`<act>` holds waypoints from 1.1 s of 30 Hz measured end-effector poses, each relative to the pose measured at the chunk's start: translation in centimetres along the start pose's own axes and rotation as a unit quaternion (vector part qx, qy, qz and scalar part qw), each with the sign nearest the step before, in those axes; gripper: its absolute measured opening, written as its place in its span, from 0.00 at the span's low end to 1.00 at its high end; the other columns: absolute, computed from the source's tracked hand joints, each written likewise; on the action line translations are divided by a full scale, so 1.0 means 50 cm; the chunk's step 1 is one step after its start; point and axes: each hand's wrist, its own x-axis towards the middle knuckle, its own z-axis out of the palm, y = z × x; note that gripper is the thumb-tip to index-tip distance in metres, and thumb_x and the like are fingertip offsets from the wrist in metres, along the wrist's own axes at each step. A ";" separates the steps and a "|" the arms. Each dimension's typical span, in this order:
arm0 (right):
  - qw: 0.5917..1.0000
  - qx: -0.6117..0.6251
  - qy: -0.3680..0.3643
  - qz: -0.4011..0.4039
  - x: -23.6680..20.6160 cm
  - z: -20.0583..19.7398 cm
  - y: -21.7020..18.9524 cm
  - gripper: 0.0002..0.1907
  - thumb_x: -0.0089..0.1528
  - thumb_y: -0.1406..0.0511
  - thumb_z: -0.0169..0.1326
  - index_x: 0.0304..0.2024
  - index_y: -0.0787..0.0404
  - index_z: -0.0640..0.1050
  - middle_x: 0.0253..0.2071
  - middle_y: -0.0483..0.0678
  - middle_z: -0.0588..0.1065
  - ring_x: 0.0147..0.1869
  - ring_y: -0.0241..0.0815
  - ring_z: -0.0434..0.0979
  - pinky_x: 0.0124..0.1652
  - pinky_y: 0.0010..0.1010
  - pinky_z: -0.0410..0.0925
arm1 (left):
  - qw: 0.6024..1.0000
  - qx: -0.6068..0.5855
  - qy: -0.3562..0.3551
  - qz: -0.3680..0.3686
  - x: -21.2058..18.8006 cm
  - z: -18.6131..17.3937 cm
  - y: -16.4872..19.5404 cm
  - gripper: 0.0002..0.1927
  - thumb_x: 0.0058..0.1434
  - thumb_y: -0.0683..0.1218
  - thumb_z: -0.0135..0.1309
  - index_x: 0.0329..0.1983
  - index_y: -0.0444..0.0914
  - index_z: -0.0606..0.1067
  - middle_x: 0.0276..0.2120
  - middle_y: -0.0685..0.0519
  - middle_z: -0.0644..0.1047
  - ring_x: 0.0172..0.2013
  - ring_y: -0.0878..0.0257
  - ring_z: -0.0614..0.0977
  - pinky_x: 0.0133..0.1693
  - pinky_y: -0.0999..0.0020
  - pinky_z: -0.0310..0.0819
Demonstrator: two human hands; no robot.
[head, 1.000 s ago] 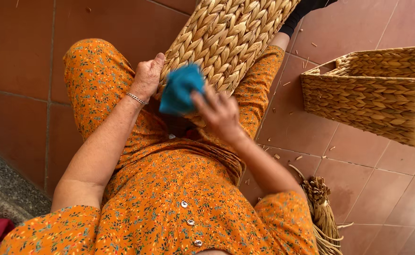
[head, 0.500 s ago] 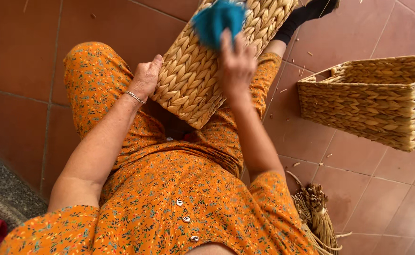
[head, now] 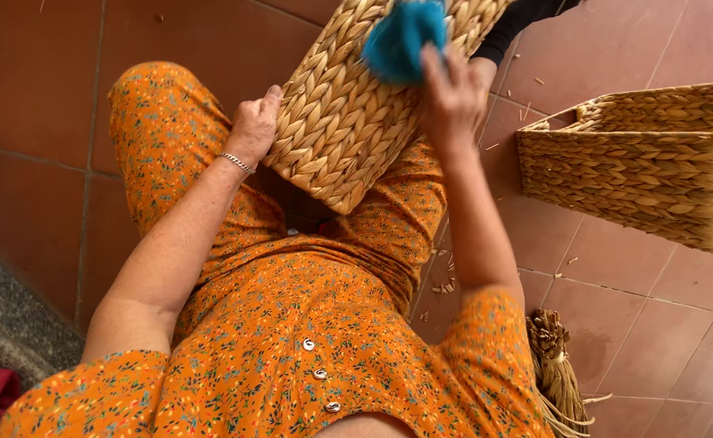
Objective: The person sits on the tiled floor and wipes woven water-hyacinth storage baskets one at a time with a teal cloth, turning each basket to clean its sides, top and handle openings, then sets finished baskets aside and picks up the next one.
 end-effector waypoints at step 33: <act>0.972 -0.134 0.076 0.178 0.198 0.105 0.129 0.28 0.63 0.60 0.60 0.65 0.48 0.71 0.56 0.51 0.73 0.53 0.54 0.69 0.43 0.42 0.75 | 0.997 0.076 0.001 -0.035 -0.020 -0.002 0.026 0.35 0.76 0.64 0.42 0.27 0.30 0.72 0.22 0.49 0.70 0.28 0.62 0.70 0.35 0.60 0.71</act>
